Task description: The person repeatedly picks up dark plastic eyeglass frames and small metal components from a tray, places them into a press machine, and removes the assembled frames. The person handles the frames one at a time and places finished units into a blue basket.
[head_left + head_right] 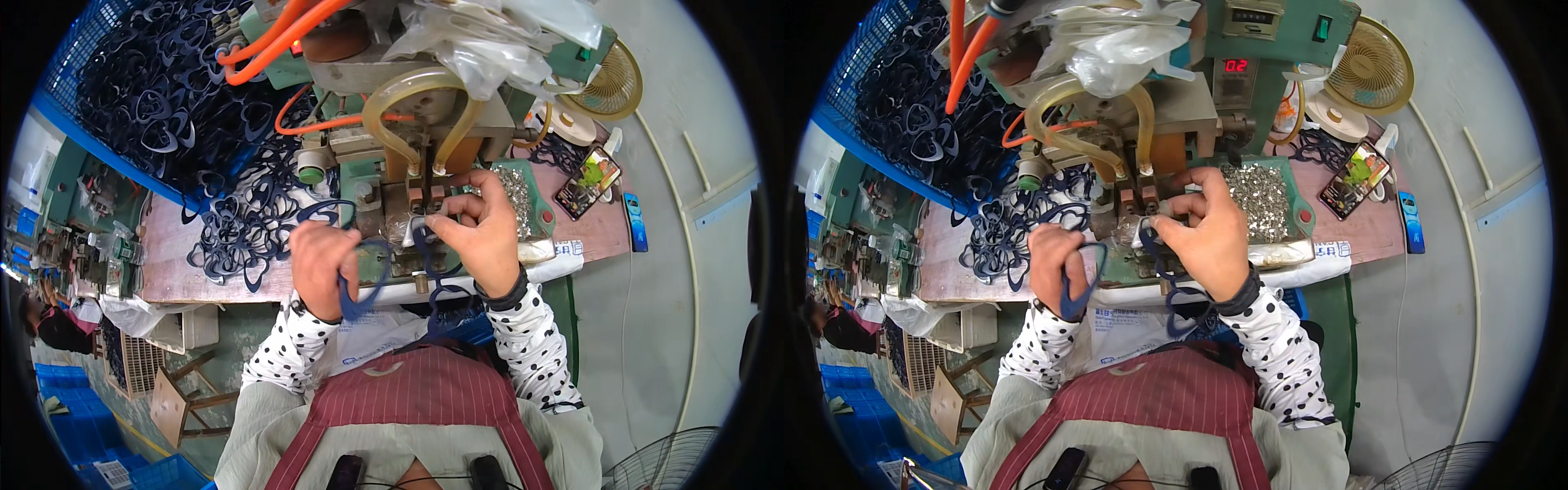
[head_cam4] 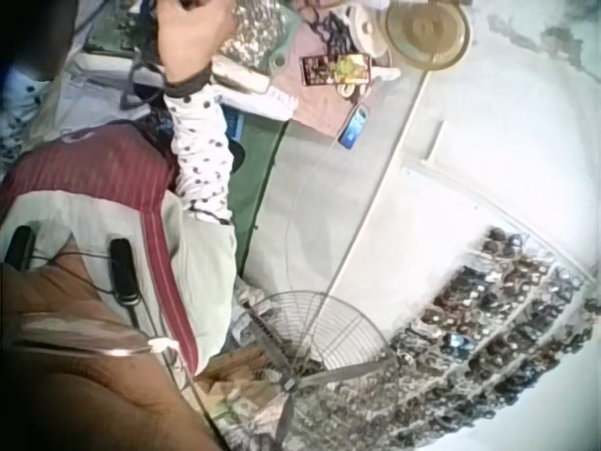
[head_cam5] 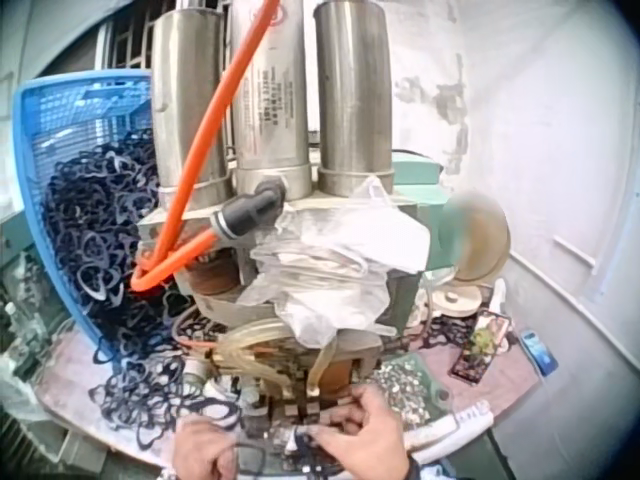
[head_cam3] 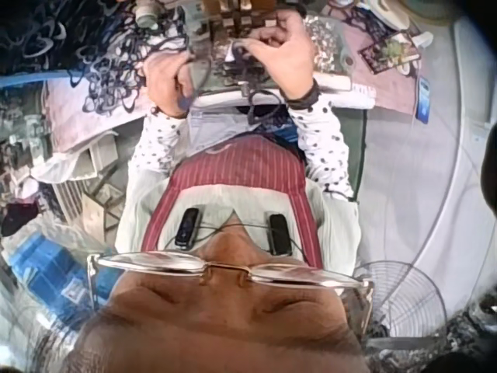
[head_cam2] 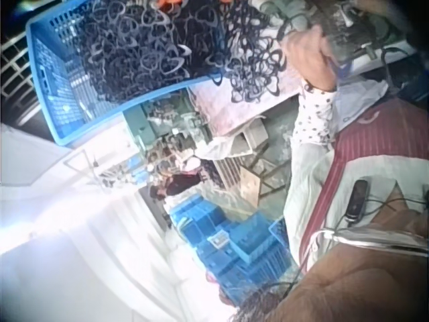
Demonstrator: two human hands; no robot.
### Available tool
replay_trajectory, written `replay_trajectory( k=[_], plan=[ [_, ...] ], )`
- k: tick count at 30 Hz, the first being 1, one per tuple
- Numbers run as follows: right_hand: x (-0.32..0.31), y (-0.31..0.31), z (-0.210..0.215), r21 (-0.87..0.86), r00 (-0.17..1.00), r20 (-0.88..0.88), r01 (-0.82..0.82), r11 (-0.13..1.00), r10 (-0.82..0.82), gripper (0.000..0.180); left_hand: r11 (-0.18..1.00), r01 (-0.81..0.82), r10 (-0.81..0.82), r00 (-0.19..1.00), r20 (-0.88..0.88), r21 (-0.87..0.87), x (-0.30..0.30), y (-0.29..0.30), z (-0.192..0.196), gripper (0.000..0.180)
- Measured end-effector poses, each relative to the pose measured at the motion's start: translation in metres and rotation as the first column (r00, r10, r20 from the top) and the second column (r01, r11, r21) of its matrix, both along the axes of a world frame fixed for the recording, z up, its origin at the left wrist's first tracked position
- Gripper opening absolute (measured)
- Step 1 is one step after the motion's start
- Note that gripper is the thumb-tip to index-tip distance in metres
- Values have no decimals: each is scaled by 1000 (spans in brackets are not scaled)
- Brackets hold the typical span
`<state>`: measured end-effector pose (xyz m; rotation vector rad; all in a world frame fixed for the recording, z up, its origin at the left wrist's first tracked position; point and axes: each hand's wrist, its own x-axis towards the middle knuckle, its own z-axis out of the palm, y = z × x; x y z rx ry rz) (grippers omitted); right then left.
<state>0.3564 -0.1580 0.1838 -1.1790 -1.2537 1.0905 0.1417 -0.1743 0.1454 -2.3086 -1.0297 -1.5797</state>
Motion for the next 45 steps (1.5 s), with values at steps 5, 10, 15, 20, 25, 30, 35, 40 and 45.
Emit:
replay_trajectory(
  k=[5,10,15,20,25,30,35,40,45],
  plan=[
    [-10,3,-7,12,997,-72,40,999,-39,53,962,273,-266,946,-185,13,16,-14,10,35],
    [5,8,-17,86,996,-33,90,992,-87,57,849,527,-509,831,-225,24,48,-7,9,32],
    [98,43,-91,410,665,450,438,800,-596,41,845,532,-526,813,-250,-47,56,-1,2,40],
    [127,20,-95,148,670,665,316,937,-331,35,845,532,-528,817,-231,-51,54,0,1,39],
    [112,13,-111,298,374,858,195,934,-352,18,850,526,-513,825,-236,-6,55,1,2,36],
    [118,27,-128,296,568,719,272,916,-401,13,870,493,-480,838,-258,-17,54,-5,-1,33],
    [102,22,-119,377,437,776,258,890,-455,13,900,419,-365,877,-313,125,22,2,-14,35],
    [113,24,-136,487,557,606,304,819,-568,9,872,-472,458,880,-123,-128,-45,57,-60,9],
    [100,23,-123,367,616,572,400,840,-542,8,316,-909,590,413,-694,-272,-114,114,-123,38]
  ],
)
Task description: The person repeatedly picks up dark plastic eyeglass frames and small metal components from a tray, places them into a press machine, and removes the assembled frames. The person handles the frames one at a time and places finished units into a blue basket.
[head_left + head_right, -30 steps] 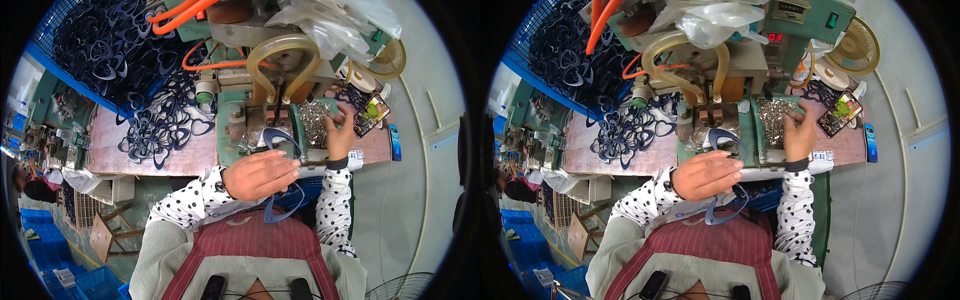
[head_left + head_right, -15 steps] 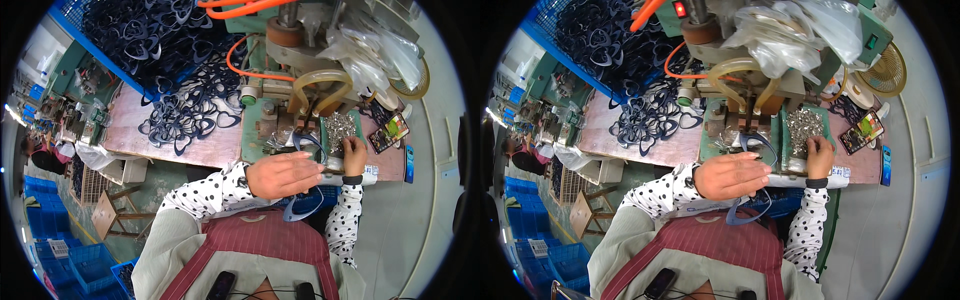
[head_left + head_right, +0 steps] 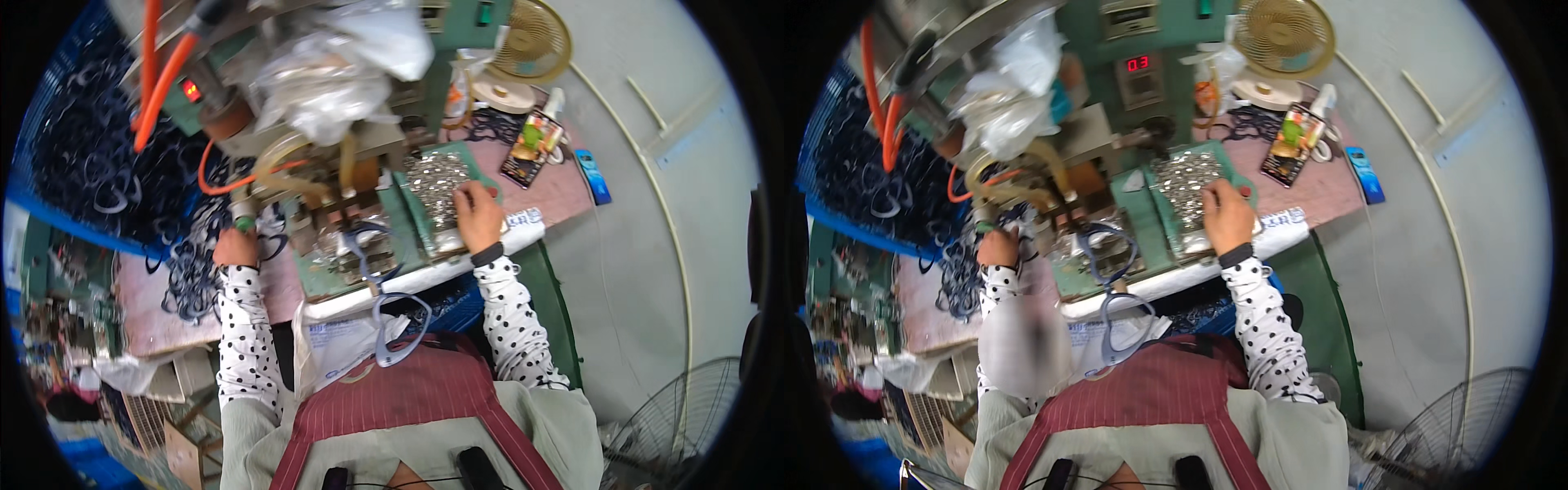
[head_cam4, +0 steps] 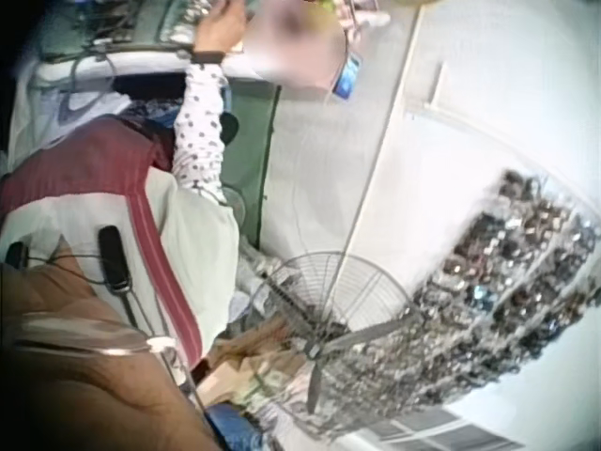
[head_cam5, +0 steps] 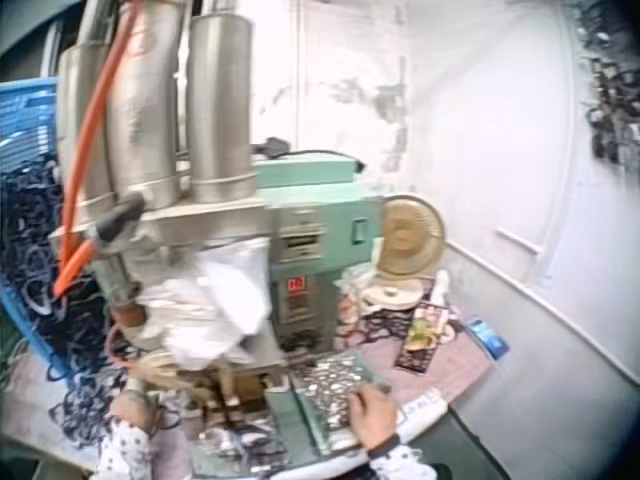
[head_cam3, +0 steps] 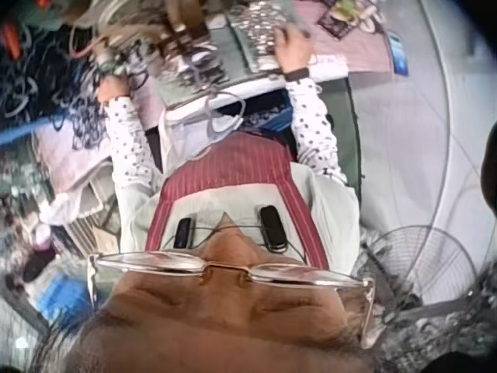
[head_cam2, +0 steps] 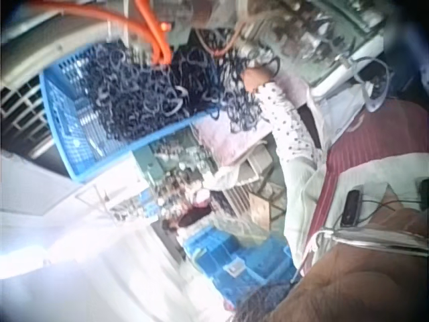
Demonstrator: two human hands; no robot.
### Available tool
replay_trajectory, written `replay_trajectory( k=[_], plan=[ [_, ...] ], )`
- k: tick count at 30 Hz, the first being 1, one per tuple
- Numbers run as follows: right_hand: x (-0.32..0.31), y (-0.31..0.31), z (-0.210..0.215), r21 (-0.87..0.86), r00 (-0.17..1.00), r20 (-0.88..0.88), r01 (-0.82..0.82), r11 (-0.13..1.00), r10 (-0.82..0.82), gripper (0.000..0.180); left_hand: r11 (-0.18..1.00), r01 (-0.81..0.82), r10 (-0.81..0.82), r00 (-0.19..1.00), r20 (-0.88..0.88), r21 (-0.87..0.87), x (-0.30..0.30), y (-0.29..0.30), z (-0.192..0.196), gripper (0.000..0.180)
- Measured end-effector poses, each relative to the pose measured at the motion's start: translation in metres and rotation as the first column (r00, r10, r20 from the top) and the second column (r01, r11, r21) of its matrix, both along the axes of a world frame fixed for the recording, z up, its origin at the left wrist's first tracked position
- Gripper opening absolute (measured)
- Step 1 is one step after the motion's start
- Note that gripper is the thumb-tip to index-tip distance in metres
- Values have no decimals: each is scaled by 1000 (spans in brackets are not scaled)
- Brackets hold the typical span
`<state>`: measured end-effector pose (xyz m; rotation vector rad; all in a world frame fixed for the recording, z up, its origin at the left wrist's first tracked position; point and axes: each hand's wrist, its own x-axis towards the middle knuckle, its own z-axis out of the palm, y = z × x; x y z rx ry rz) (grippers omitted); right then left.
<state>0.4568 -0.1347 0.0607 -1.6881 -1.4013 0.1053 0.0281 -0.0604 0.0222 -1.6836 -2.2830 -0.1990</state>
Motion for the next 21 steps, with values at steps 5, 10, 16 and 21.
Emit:
replay_trajectory(
  k=[5,10,16,21],
  plan=[
    [6,-3,-9,90,1000,11,-16,996,15,9,978,53,5,962,273,-204,-13,21,-7,45],
    [5,-5,-6,65,999,-36,13,998,-11,13,957,184,-210,973,97,226,-6,1,-6,31],
    [-14,-4,20,30,910,-392,-130,991,131,10,905,80,-345,713,611,418,27,-40,36,16],
    [-36,-11,67,141,893,-293,-313,939,342,8,741,166,-556,695,456,651,85,-76,80,15]
  ],
)
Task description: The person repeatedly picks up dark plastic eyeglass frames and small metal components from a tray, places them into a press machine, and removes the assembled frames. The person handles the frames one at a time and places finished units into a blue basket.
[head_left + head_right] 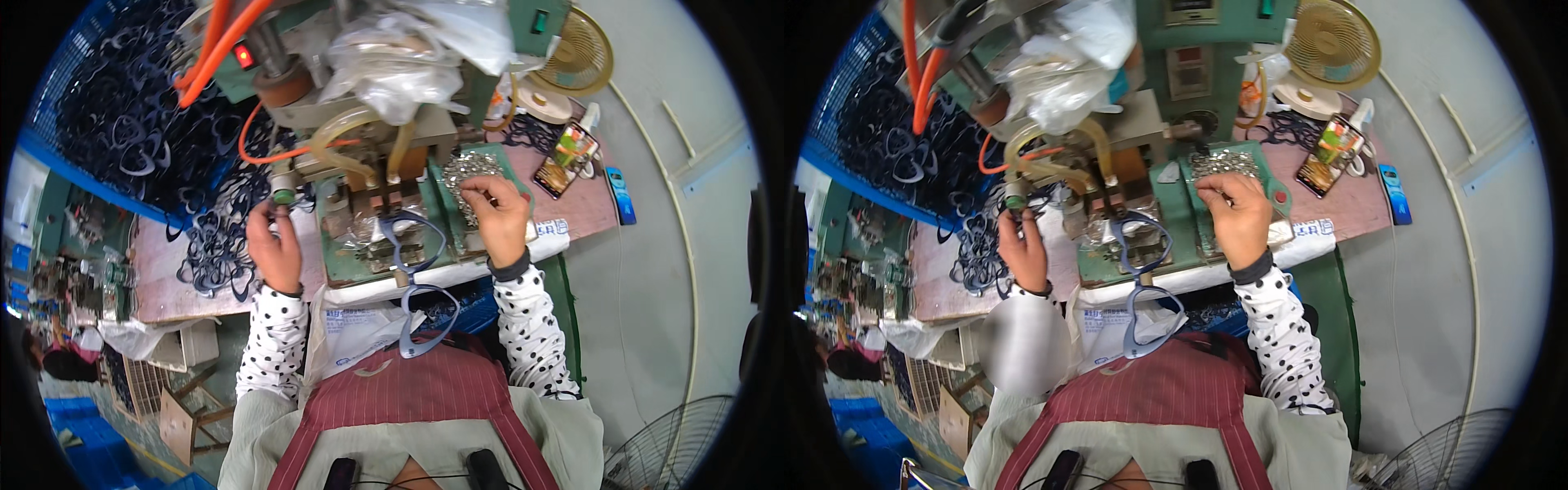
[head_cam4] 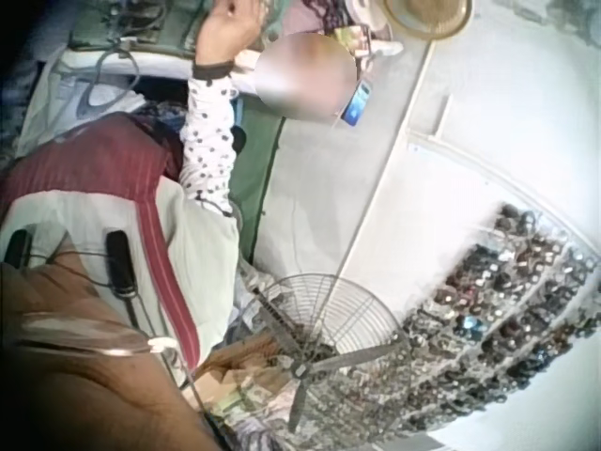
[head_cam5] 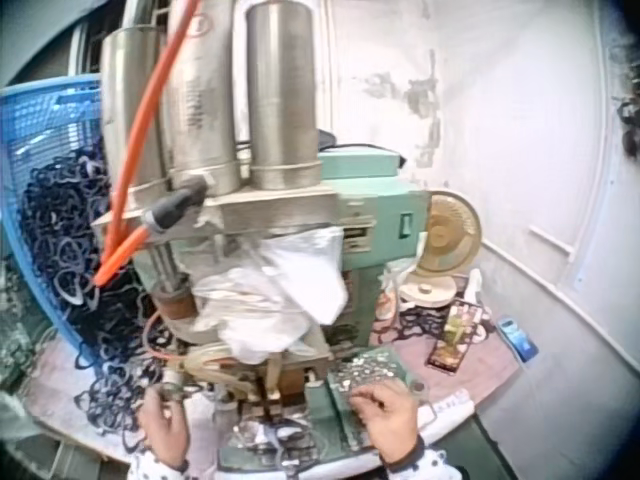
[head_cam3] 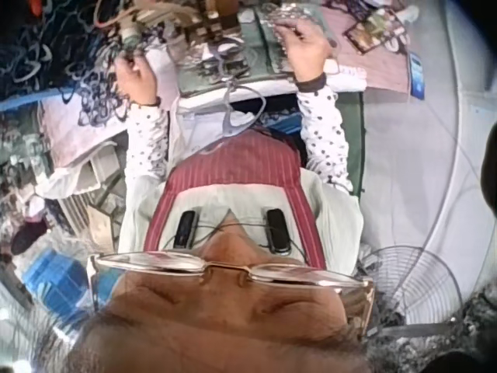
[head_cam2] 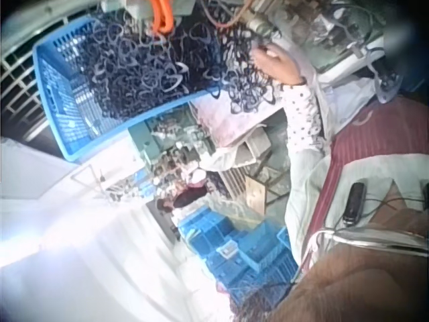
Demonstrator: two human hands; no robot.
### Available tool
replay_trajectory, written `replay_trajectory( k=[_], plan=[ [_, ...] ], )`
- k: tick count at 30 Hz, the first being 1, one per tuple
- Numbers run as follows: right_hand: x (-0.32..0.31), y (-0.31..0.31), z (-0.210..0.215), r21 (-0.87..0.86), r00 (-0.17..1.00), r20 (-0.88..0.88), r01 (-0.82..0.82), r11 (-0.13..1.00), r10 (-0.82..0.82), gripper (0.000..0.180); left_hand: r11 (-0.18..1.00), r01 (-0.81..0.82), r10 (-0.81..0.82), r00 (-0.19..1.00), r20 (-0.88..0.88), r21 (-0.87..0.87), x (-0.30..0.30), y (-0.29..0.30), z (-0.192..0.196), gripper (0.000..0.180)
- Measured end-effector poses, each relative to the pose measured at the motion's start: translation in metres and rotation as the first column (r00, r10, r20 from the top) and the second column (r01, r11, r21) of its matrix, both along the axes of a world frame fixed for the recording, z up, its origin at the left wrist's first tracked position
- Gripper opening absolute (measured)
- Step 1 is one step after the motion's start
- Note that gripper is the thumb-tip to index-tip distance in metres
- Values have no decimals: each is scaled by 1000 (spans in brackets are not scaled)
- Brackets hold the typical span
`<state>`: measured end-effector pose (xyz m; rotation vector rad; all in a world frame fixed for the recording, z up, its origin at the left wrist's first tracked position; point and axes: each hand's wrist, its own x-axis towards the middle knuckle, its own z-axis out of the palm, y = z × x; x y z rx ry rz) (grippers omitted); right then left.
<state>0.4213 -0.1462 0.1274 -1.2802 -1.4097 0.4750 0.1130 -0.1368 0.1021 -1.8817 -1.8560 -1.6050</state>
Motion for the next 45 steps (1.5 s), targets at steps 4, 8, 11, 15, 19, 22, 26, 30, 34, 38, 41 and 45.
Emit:
replay_trajectory(
  k=[4,8,11,15,19,22,26,30,34,38,41,45],
  plan=[
    [-24,-18,39,-169,937,-249,-290,942,244,17,957,203,-172,972,-159,207,22,-15,22,17],
    [-42,-19,49,-230,945,-189,-306,924,266,18,901,352,-294,925,-240,255,29,-28,37,24],
    [-53,-11,43,-209,935,-244,-311,927,258,31,872,393,-309,904,-294,292,31,-33,40,30],
    [-69,-9,60,-246,880,-408,-360,900,241,43,814,509,-389,835,-389,279,31,-41,41,47],
    [-72,-8,49,-209,887,-409,-320,924,215,47,675,687,-534,706,-465,268,45,-48,50,41],
    [-68,-9,41,-189,918,-356,-254,949,175,51,507,840,-654,520,-549,192,60,-48,52,30],
    [-16,14,13,-10,997,-73,-28,1000,27,52,405,907,-749,401,-527,116,76,-39,51,34],
    [57,29,-52,-191,961,167,251,949,-220,36,431,890,-758,446,-476,149,81,-37,40,35],
    [63,9,-47,-232,925,366,196,953,-101,35,459,873,-749,481,-456,167,81,-39,39,34],
    [48,-3,-55,-131,690,713,305,943,-124,24,433,883,-743,462,-484,179,81,-36,42,31],
    [62,13,-76,-55,773,607,273,961,-185,15,427,885,-747,460,-479,184,80,-38,43,31],
    [48,16,-71,-11,775,592,282,959,-221,18,466,877,-730,455,-510,117,77,-42,43,29]
  ],
)
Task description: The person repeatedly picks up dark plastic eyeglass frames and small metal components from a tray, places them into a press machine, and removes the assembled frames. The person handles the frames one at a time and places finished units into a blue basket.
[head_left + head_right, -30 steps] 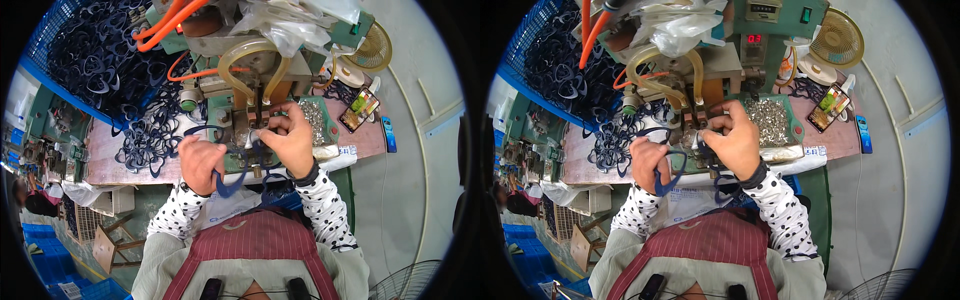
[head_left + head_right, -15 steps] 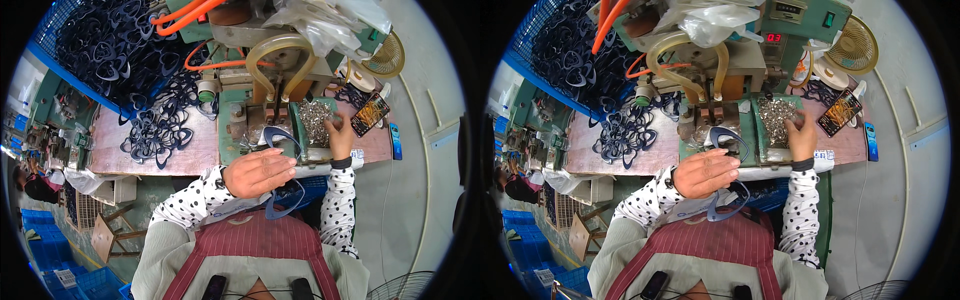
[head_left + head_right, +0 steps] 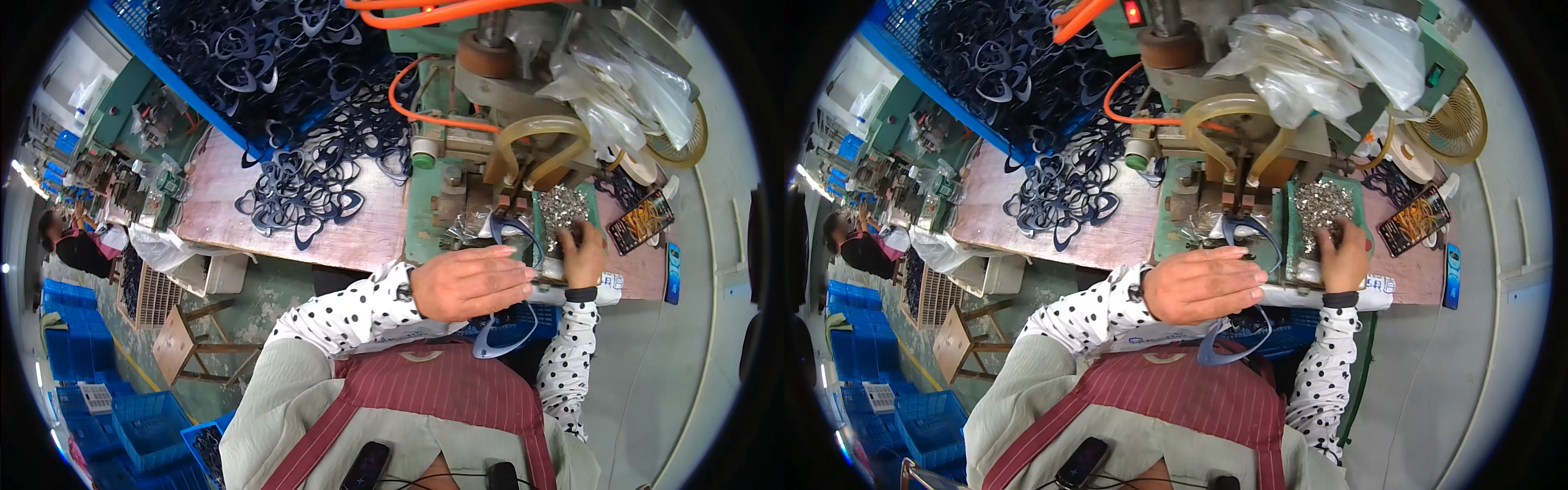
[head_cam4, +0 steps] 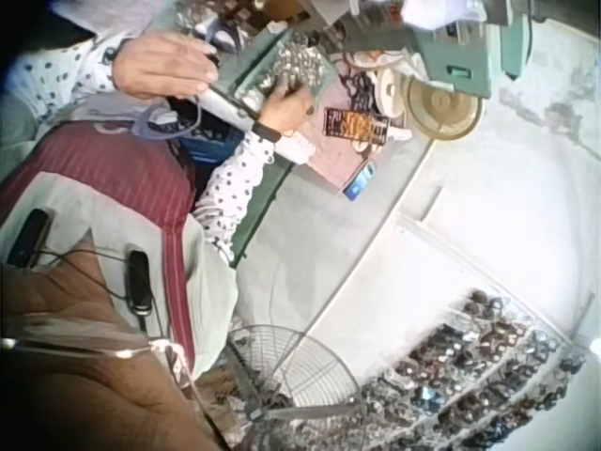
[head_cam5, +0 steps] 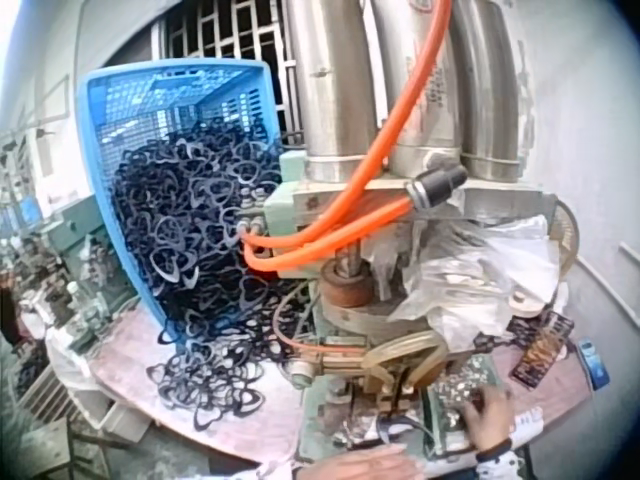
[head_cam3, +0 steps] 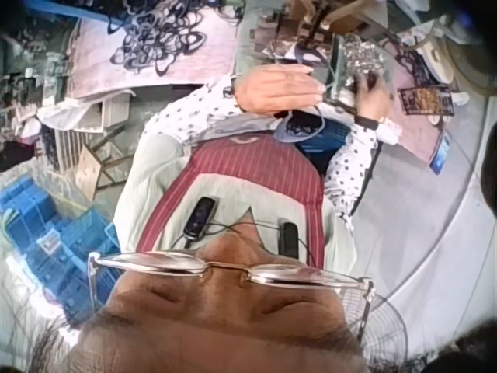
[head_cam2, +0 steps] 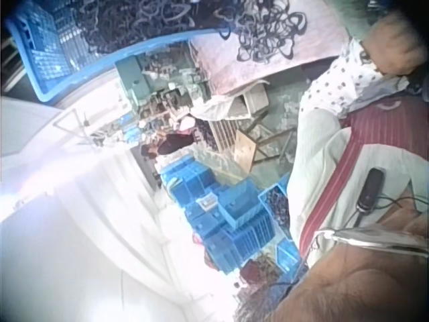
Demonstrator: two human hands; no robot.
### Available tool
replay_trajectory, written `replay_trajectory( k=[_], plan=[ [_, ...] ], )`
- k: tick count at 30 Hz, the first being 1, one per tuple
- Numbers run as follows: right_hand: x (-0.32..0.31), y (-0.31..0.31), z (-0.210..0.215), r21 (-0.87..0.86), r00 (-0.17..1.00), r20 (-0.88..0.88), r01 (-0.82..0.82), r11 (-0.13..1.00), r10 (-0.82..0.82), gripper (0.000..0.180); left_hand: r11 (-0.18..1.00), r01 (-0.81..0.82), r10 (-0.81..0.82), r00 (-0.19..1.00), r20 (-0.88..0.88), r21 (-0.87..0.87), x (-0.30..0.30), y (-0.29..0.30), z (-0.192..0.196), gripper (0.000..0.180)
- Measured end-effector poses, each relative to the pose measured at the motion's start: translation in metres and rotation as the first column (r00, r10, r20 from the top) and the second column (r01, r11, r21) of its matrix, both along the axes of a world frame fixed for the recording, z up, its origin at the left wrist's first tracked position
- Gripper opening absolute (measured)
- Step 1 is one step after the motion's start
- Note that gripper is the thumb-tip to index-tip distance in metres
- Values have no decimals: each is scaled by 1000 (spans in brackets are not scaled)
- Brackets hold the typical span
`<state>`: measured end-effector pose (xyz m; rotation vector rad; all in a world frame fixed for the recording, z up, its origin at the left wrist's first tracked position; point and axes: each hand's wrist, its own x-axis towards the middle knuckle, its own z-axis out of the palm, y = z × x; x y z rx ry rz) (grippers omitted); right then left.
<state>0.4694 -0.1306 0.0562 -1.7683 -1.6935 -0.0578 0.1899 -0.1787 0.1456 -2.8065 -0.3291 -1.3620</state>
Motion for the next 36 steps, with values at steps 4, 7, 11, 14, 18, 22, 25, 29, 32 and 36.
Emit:
replay_trajectory(
  k=[4,7,11,14,18,22,25,29,32,36],
  plan=[
    [5,0,-2,-122,999,2,44,992,-44,17,972,-208,205,978,36,107,-23,2,-14,32],
    [12,-2,-16,57,995,-99,1,998,5,15,926,-375,374,927,31,38,-80,23,-25,18],
    [1,2,-11,184,971,-233,-10,983,54,15,396,-914,905,371,-206,94,-154,33,-50,3],
    [-7,-2,-1,152,941,-338,51,987,4,12,72,-956,793,-118,-597,284,-229,28,-86,15],
    [-3,-6,2,114,946,-318,108,988,-67,12,180,-926,802,-57,-594,332,-245,33,-100,13],
    [-1,-8,0,110,937,-344,104,989,-60,12,220,-893,887,15,-462,392,-271,40,-124,14],
    [0,-7,-4,208,936,-350,104,973,-25,11,234,-932,847,55,-529,278,-267,41,-106,14],
    [-13,-9,17,36,840,-526,179,983,-133,11,166,-984,861,177,-476,-66,-258,38,-78,20],
    [-21,-6,28,160,835,-547,33,987,61,10,164,-322,706,698,-117,-933,-295,56,-79,26],
    [-45,-16,66,182,616,-741,-197,963,266,12,142,330,684,649,333,-933,-214,51,-15,45]
  ],
)
